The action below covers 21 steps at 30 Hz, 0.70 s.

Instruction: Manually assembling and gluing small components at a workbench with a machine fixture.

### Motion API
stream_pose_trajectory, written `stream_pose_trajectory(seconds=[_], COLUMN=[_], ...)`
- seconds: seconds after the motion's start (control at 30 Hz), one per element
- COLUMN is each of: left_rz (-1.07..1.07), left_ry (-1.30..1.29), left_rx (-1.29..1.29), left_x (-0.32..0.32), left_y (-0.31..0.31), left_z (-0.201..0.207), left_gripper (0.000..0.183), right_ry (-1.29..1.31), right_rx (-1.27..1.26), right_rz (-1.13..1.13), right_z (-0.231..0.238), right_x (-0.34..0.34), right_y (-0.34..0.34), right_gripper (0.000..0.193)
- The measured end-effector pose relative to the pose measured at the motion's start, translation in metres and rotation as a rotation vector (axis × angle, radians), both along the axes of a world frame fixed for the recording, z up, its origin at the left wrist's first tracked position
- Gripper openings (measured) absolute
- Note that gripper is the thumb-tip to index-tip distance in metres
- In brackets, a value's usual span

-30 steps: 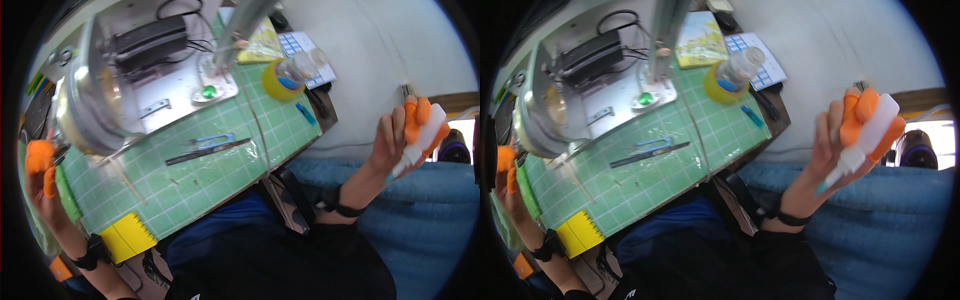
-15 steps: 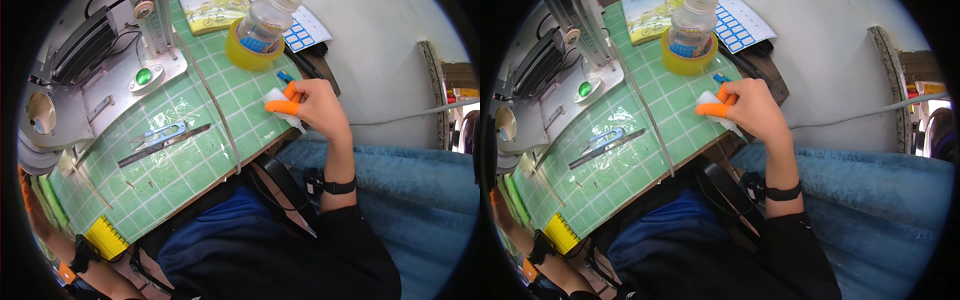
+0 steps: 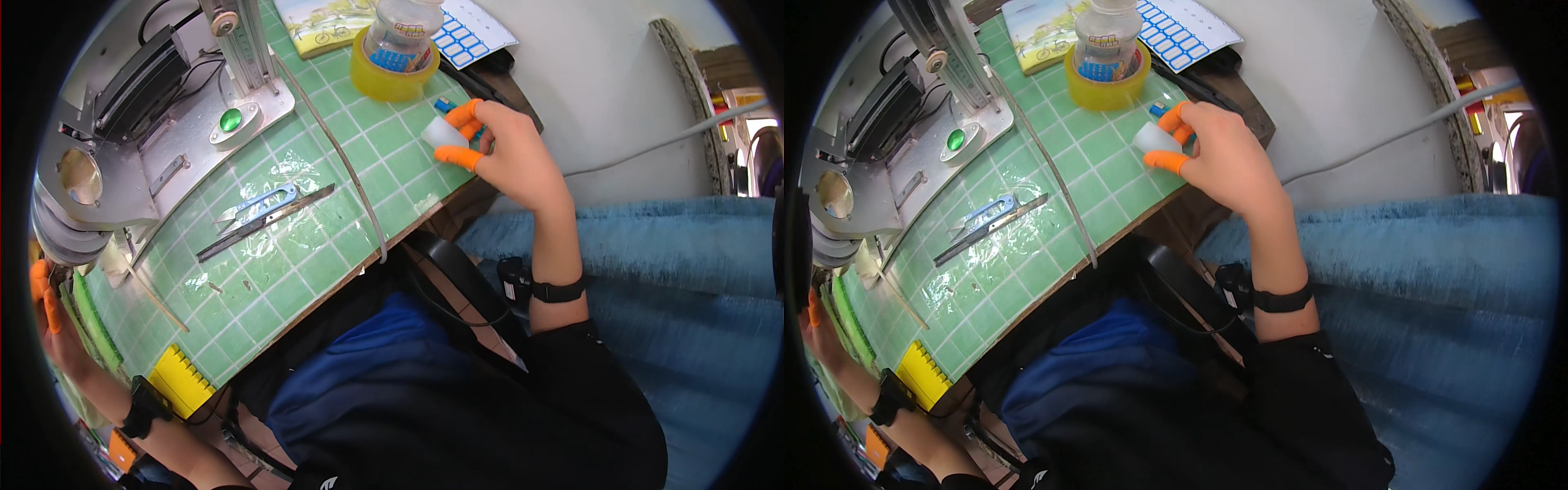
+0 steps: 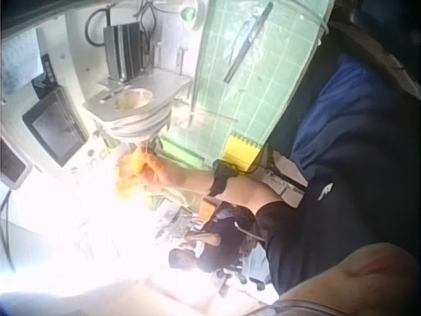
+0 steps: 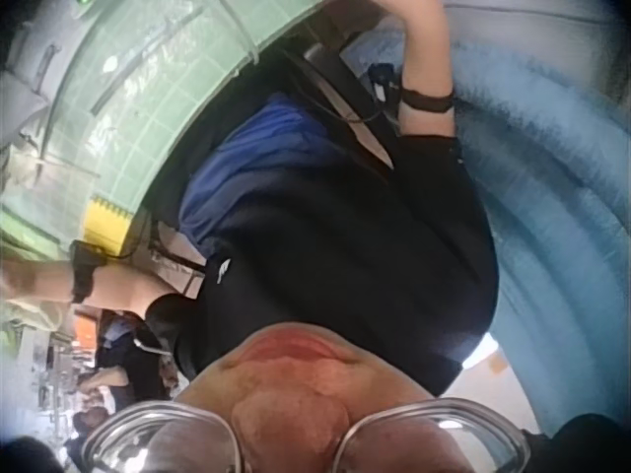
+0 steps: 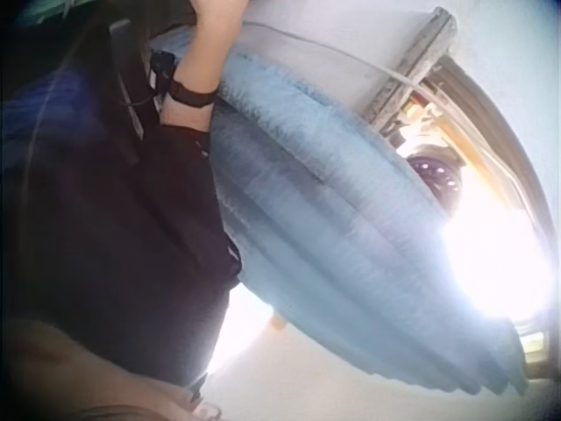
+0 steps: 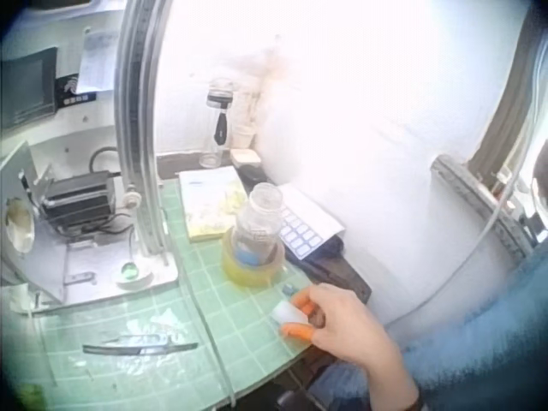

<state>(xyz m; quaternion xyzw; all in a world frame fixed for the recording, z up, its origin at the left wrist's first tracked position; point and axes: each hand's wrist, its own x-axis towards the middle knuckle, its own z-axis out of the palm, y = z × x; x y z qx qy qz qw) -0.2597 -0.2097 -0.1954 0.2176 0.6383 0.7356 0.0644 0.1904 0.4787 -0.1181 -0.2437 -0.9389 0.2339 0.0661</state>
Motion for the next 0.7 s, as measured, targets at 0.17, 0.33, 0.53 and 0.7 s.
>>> stream_pose_trajectory(seconds=[0.17,0.33,0.53,0.7], left_rz=[0.054,0.063,0.144,0.167], left_ry=[0.097,0.132,0.236,0.304], left_rx=[-0.116,-0.168,-0.265,-0.302], left_x=[-0.014,0.008,0.024,0.036], left_y=[-0.061,0.024,0.027,0.054], left_z=[0.022,0.019,0.041,0.045], left_gripper=[0.044,0.043,0.043,0.042], right_ry=[0.054,0.086,-0.015,-0.183], right_rx=[0.059,0.131,0.128,0.287], right_rz=[-0.064,-0.040,-0.026,-0.139], right_z=[-0.003,-0.010,-0.010,-0.008], right_x=[0.000,0.007,-0.005,0.001], right_y=[0.006,0.038,0.036,0.035], right_gripper=[0.031,0.031,0.036,0.032])
